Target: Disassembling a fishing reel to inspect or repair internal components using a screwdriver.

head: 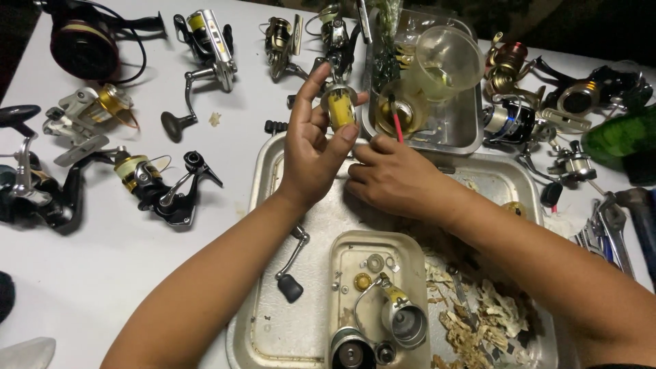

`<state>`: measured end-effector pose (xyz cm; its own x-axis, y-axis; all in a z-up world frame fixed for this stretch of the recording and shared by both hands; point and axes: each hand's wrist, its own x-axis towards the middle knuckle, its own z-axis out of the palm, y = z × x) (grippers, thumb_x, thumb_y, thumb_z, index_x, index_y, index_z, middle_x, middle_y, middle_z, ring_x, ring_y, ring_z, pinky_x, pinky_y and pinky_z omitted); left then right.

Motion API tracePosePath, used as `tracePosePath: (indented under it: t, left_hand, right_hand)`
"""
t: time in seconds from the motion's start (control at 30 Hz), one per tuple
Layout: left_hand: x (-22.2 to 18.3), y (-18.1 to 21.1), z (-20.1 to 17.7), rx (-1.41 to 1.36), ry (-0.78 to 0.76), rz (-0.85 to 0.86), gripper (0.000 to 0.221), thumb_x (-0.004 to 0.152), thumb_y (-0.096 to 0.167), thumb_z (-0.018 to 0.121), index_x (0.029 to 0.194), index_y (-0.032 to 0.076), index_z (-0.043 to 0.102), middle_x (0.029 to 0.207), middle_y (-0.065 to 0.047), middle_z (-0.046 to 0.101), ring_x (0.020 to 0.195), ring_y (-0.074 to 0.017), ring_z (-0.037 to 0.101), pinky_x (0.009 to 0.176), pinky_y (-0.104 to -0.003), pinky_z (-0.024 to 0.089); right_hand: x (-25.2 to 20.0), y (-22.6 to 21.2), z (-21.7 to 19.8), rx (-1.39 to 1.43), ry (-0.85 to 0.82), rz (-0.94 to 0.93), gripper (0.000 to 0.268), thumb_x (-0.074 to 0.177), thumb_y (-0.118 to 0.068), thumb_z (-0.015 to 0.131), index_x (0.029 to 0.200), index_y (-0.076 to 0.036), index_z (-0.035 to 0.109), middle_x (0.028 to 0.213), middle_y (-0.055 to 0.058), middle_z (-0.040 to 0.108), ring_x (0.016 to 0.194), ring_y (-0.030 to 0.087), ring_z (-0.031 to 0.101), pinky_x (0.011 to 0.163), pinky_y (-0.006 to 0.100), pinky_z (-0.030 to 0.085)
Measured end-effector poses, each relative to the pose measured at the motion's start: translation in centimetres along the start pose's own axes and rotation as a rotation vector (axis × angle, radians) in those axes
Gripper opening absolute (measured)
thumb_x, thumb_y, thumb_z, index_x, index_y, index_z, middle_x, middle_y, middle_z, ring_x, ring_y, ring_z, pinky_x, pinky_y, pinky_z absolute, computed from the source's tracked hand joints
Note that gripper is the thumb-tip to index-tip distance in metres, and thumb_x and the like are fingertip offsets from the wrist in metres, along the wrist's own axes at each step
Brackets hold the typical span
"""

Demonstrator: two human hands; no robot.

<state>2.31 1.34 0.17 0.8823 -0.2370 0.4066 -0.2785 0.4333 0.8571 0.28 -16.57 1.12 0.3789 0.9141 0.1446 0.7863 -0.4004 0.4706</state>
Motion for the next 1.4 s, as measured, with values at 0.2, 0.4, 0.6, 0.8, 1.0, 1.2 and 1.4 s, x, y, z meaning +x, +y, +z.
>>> tracePosePath:
  t: [0.2,0.4,0.6,0.8,1.0,1.2,1.4]
  left_hand:
    - [-0.3,0.9,0.2,0.070,-0.057,-0.034,0.079,0.092,0.025,0.070,0.156,0.011,0.027,0.133,-0.019,0.068,0.077,-0.0062,0.058,0.073,-0.022,0.053]
    - [-0.7,1.7,0.4,0.331,-0.247,0.010,0.085,0.086,0.026,0.079,0.153,0.010,0.031,0.149,-0.016,0.055,0.130,-0.0245,0.063,0.107,-0.033,0.050]
    - [-1.1,-0.2,-0.2,0.588,-0.431,0.318,0.093,0.081,0.029,0.091,0.150,0.003,0.034,0.150,-0.016,0.050,0.137,-0.0310,0.057,0.119,-0.040,0.049]
    - [-1.5,-1.2,0.1,0.729,-0.466,0.383,0.088,0.079,0.034,0.092,0.144,0.007,0.040,0.138,-0.014,0.060,0.114,-0.0278,0.064,0.101,-0.040,0.051]
    - [-1.2,-1.1,0.5,0.753,-0.429,0.513,0.064,0.079,0.028,0.091,0.121,0.003,0.050,0.105,-0.011,0.065,0.092,-0.0268,0.065,0.086,-0.039,0.050]
    - [-1.1,-0.6,0.7,0.829,-0.457,0.637,0.051,0.087,0.029,0.085,0.114,0.003,0.051,0.095,-0.012,0.064,0.084,-0.0292,0.062,0.078,-0.040,0.048]
    - [-1.2,0.2,1.1,0.961,-0.467,0.755,0.049,0.090,0.025,0.085,0.115,0.003,0.050,0.089,-0.016,0.062,0.078,-0.0306,0.058,0.071,-0.042,0.047]
  right_hand:
    - [-2.5,0.4,-1.8,0.225,0.162,0.209,0.011,0.087,-0.019,0.073,0.083,-0.015,0.064,0.083,0.000,0.066,0.082,0.026,0.056,0.079,0.042,0.039]
    - [-5.3,0.9,-6.6,0.570,0.440,0.634,0.006,0.091,-0.016,0.075,0.091,-0.010,0.075,0.087,0.005,0.076,0.081,0.020,0.065,0.087,0.039,0.039]
    - [-4.9,0.3,-7.4,0.652,0.473,0.739,0.003,0.090,-0.013,0.075,0.088,-0.011,0.075,0.083,0.003,0.075,0.078,0.015,0.064,0.085,0.037,0.041]
    - [-4.4,-0.8,-7.1,0.635,0.451,0.755,0.003,0.089,-0.015,0.076,0.090,-0.011,0.077,0.084,0.002,0.077,0.079,0.015,0.063,0.083,0.037,0.037]
    - [-4.0,-1.2,-7.3,0.578,0.463,0.792,0.001,0.088,-0.011,0.078,0.089,-0.010,0.078,0.086,0.004,0.077,0.080,0.017,0.062,0.082,0.039,0.036]
    - [-3.7,-1.7,-7.7,0.563,0.461,0.859,0.007,0.086,-0.010,0.084,0.087,-0.009,0.078,0.086,0.003,0.076,0.083,0.018,0.063,0.086,0.039,0.034]
    - [-3.6,-2.0,-8.2,0.650,0.420,0.947,0.007,0.085,-0.010,0.084,0.086,-0.009,0.077,0.087,0.003,0.076,0.083,0.016,0.063,0.085,0.037,0.036]
